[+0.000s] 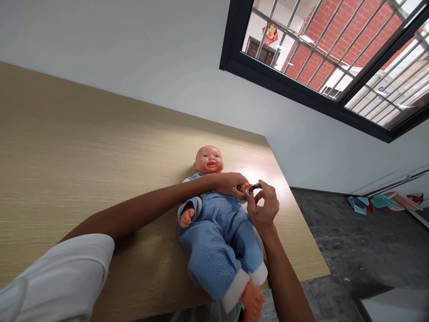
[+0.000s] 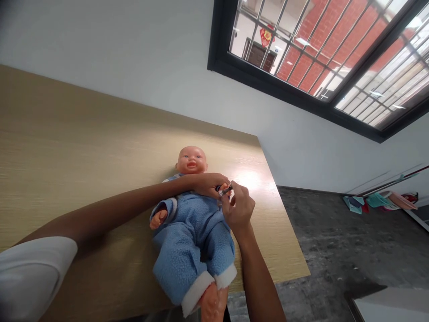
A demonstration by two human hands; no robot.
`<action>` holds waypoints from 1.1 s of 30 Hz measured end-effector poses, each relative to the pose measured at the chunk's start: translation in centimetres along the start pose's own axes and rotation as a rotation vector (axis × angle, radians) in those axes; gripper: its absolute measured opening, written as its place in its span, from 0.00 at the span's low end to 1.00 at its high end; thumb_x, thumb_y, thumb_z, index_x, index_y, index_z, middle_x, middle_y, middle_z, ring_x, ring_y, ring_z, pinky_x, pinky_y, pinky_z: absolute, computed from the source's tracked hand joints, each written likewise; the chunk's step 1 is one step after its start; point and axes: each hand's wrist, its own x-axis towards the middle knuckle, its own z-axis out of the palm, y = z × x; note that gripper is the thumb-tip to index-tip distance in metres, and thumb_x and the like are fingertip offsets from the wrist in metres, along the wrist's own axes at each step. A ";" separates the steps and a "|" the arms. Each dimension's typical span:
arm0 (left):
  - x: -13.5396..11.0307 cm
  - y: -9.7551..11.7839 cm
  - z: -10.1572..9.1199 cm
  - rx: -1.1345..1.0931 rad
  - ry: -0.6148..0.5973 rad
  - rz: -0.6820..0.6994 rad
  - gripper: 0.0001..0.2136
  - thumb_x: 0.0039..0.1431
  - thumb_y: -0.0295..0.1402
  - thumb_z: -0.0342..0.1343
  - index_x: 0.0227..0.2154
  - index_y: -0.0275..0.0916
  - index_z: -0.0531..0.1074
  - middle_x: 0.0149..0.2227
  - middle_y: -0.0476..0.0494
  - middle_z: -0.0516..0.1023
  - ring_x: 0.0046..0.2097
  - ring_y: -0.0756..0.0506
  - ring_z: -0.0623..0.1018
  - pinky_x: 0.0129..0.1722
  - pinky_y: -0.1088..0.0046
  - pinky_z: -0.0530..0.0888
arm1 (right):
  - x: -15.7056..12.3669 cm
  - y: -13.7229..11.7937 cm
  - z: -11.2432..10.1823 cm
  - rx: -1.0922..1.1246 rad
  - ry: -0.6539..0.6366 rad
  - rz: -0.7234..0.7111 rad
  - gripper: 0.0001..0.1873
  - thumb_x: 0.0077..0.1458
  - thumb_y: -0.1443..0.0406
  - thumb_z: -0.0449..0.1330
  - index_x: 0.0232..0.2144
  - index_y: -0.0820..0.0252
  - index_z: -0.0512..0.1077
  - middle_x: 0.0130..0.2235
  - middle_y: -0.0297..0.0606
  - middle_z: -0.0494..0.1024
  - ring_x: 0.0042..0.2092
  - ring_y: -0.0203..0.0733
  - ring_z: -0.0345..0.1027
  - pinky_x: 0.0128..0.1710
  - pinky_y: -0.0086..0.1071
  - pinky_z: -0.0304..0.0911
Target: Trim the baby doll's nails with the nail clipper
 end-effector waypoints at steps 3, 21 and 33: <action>0.0 0.4 -0.2 0.012 -0.089 -0.013 0.17 0.56 0.44 0.59 0.22 0.35 0.67 0.22 0.52 0.66 0.27 0.53 0.63 0.30 0.76 0.62 | -0.4 0.3 0.1 0.035 0.060 0.102 0.26 0.61 0.67 0.61 0.60 0.58 0.62 0.40 0.38 0.76 0.21 0.27 0.62 0.21 0.26 0.65; 0.1 -0.6 0.0 0.003 -0.083 0.042 0.14 0.57 0.44 0.59 0.30 0.36 0.75 0.26 0.50 0.74 0.28 0.51 0.68 0.31 0.77 0.65 | 0.2 0.2 -0.1 0.038 -0.044 0.014 0.20 0.63 0.68 0.58 0.56 0.59 0.64 0.39 0.39 0.79 0.21 0.28 0.64 0.22 0.25 0.64; 0.1 -0.1 -0.1 0.024 -0.084 0.018 0.14 0.56 0.43 0.59 0.27 0.35 0.73 0.24 0.52 0.70 0.27 0.53 0.64 0.29 0.77 0.62 | 0.5 0.0 -0.3 0.067 -0.116 0.013 0.18 0.65 0.68 0.55 0.56 0.57 0.67 0.38 0.39 0.78 0.28 0.33 0.69 0.29 0.27 0.69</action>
